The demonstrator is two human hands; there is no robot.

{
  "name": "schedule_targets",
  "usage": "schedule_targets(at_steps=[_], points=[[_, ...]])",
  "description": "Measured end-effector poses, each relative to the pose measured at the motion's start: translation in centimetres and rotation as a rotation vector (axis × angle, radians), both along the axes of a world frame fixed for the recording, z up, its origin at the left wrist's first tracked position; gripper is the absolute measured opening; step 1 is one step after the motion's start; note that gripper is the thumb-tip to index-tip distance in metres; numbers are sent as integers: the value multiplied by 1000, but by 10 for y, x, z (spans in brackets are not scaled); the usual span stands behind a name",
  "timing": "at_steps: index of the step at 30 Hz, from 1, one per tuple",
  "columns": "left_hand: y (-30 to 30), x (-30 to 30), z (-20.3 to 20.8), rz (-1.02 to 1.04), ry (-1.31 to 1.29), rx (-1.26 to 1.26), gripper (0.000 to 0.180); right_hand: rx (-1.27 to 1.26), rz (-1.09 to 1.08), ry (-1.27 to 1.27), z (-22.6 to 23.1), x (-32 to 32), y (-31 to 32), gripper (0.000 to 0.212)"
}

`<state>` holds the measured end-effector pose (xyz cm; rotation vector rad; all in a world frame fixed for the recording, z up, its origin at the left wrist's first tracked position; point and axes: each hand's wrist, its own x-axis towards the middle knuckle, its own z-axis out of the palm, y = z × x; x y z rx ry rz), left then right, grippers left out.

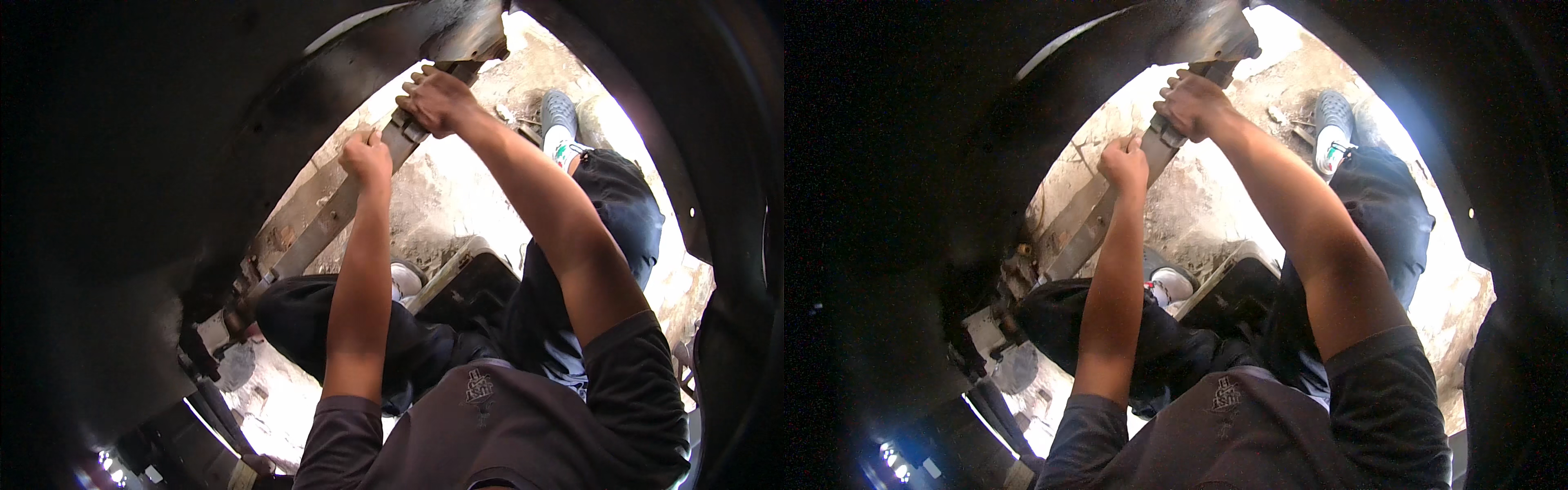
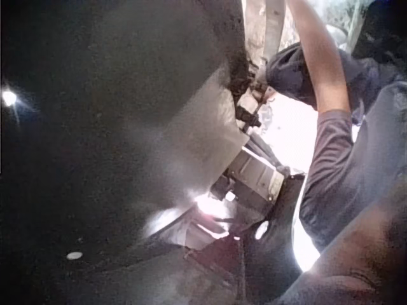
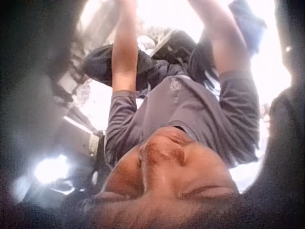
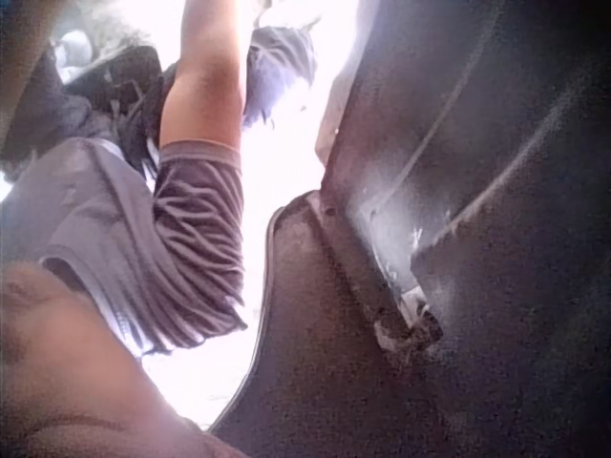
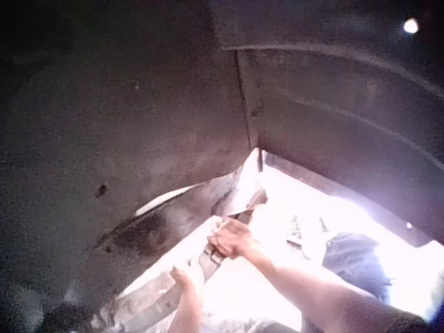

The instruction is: The person sits under a vehicle and uses a small tool to scrape and clean a metal bracket or frame component. They repeatedly scrape the surface, remove debris, and adjust their grip to reach different parts of the bracket.

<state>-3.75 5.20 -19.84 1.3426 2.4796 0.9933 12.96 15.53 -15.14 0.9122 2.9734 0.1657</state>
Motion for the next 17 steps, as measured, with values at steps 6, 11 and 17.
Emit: schedule_targets(at_steps=[6,11,17], points=[[-26,19,9,-20,-93,-83,12,-27,-26,-74,11,2,-3,23],[-35,26,8,-125,37,-52,10,15,-6,-56,5,2,-3,22],[8,0,2,-7,44,-90,15,10,-3,-89,-2,-1,1,36]])
